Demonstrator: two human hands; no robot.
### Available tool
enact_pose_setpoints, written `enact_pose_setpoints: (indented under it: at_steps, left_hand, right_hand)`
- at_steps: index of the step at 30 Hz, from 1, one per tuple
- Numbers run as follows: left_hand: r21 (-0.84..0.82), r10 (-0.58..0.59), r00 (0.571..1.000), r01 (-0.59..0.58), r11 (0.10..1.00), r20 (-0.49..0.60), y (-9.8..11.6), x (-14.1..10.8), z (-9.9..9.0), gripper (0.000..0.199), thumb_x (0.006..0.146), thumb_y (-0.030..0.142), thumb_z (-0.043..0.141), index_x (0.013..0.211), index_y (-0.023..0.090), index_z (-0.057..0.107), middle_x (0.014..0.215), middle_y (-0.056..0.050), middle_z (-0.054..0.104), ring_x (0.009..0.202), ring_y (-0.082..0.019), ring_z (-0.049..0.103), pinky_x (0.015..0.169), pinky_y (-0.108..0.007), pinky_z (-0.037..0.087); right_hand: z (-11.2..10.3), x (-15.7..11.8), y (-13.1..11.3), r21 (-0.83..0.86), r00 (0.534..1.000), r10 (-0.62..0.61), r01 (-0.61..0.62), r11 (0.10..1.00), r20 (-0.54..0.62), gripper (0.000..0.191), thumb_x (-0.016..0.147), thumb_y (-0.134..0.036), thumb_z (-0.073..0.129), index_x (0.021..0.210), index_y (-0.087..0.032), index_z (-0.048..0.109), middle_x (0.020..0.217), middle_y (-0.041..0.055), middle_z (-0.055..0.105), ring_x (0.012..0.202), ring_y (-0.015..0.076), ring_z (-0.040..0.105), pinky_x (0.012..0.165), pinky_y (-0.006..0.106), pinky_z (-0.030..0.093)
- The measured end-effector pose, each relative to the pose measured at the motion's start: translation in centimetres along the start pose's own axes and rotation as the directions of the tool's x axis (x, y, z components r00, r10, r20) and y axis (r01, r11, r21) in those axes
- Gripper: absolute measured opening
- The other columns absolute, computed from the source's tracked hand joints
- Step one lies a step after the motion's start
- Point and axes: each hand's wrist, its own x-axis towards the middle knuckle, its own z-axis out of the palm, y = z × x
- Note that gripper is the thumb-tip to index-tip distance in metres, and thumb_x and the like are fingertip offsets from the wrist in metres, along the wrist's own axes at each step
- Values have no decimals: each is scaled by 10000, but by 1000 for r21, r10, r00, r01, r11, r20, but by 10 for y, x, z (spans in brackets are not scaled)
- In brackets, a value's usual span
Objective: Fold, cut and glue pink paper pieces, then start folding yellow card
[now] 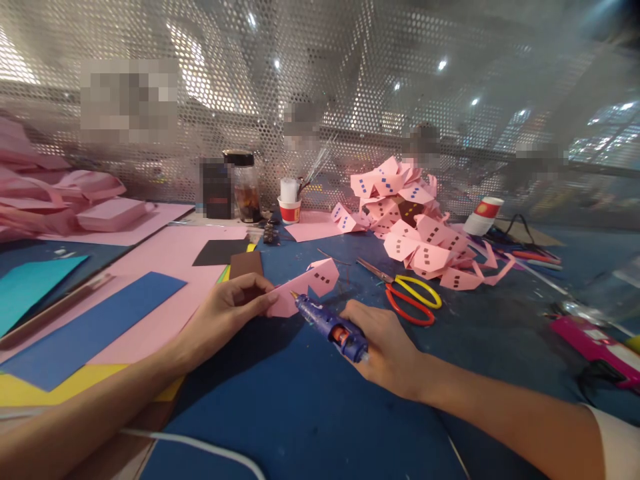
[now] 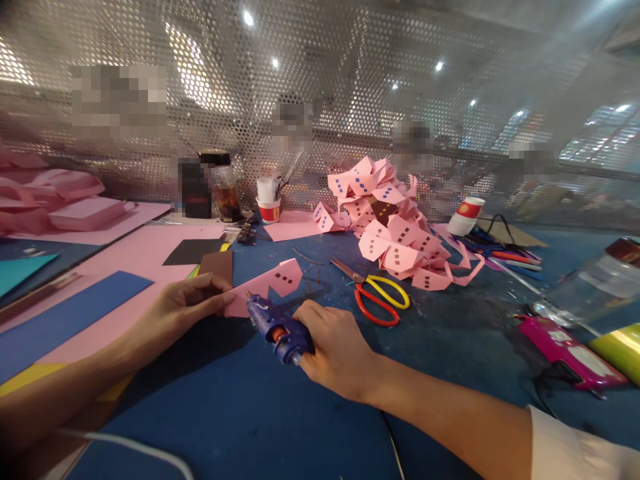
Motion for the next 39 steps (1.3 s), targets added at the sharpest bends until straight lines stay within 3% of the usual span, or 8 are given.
enact_pose_setpoints:
  at_steps: [11,17,22,25,32,39]
  left_hand:
    - [-4,-19,999,19,1000,-36,3,0,-2,274,831,474,681,812,201,657,724,25,615,697,-140,546,622,-218,401]
    - [-20,-1,990,-2,1000,-141,5,1,-6,257,822,462,680,788,207,664,709,17,634,692,-157,566,625,-235,419]
    - [-25,65,963,-74,997,-260,-3,6,-12,211,861,393,654,765,206,673,705,15,631,699,-142,546,671,-244,431]
    - [-85,39,942,-71,994,-333,-8,8,-15,164,845,360,677,772,214,681,724,21,640,709,-132,550,672,-239,425]
    - [-285,-15,881,-137,949,-473,-2,12,-22,125,758,284,727,715,180,673,704,21,634,705,-124,568,682,-228,454]
    - [-315,-52,854,-134,940,-517,-10,20,-34,100,728,215,716,656,173,661,703,23,636,725,-111,571,708,-198,461]
  right_hand:
    - [2,1,1,37,999,43,-43,998,-21,153,826,-144,633,890,-205,509,798,-27,557,667,117,531,617,243,359]
    - [-3,2,2,36,994,86,-84,996,-61,137,857,-196,626,837,-206,491,779,-30,542,645,109,514,606,245,356]
    - [-13,6,7,53,963,165,-157,986,-212,212,932,-382,585,831,-203,536,768,-7,571,691,134,550,668,269,410]
    - [-19,8,11,40,945,207,-204,978,-253,248,938,-415,572,817,-199,569,748,4,593,697,146,560,700,285,431]
    - [-22,11,15,59,940,282,-276,959,-193,250,931,-426,574,851,-195,626,706,-3,624,639,139,564,645,275,432]
    - [-16,20,18,10,923,385,-385,923,-21,271,929,-440,550,928,-202,679,656,8,652,626,171,609,617,280,420]
